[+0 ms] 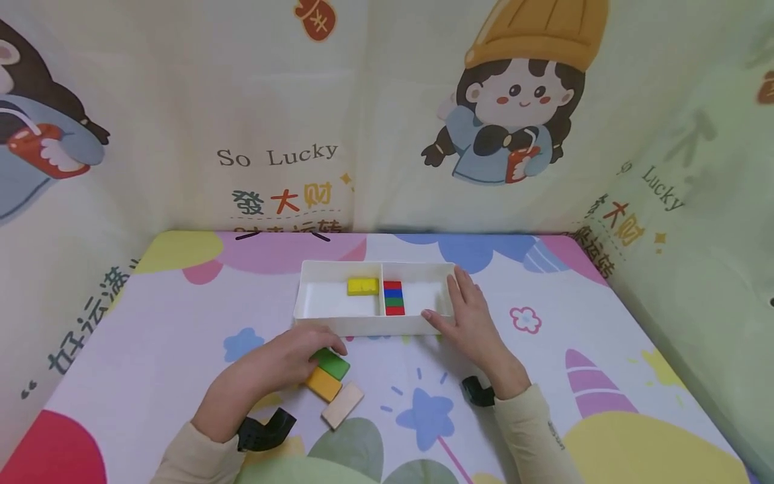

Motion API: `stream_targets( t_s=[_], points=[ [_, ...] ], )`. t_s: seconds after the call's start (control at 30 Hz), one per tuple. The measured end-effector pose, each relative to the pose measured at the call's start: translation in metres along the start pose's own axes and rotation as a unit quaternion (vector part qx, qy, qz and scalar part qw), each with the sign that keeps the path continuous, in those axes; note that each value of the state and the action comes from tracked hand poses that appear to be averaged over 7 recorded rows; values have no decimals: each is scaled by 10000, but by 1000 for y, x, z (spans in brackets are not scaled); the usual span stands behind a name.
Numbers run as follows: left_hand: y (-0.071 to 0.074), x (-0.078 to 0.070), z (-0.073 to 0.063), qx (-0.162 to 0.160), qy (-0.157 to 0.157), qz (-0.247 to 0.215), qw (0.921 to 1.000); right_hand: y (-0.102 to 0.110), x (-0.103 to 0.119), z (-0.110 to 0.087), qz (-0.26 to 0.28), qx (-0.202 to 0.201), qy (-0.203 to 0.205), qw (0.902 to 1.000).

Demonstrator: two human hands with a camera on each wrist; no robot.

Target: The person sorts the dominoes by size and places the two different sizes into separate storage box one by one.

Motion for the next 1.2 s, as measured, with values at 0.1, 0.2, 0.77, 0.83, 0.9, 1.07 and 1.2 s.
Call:
stream_targets(
  t_s=[0.1, 0.2, 0.77, 0.83, 0.9, 1.07, 1.2],
  points=[
    [-5, 2, 2, 7, 49, 76, 10000, -2, 0, -1, 3, 14, 11, 10000],
    [-9, 3, 4, 3, 47, 113, 9999, -2, 0, -1, -27, -21, 7, 10000],
    [-8, 18, 9, -40, 234, -46, 9997, -3, 2, 1, -53, -31, -40, 10000],
    [-9, 17, 8, -85, 198, 32, 9998, -4, 1, 1, -46, -11, -37, 10000],
    [-10, 17, 8, -129, 240, 95, 9996, -5, 1, 1, -51, 5, -37, 10000],
    [-10, 16, 8, -224, 302, 201, 9991, -5, -1, 1, -66, -75, 19, 9999],
    [-8, 13, 8, -260, 310, 234, 9989, -2, 1, 2, -18, -147, 91, 9998]
  ],
)
Point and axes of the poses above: each hand's wrist, its own z-axis towards the middle knuckle, its own y-axis out of the back of the hand, x = y × z, the point moved 10 cm from there along z, towards the middle knuckle, and after that the axes turned 4 degrees about x, right-handed, at the moved point
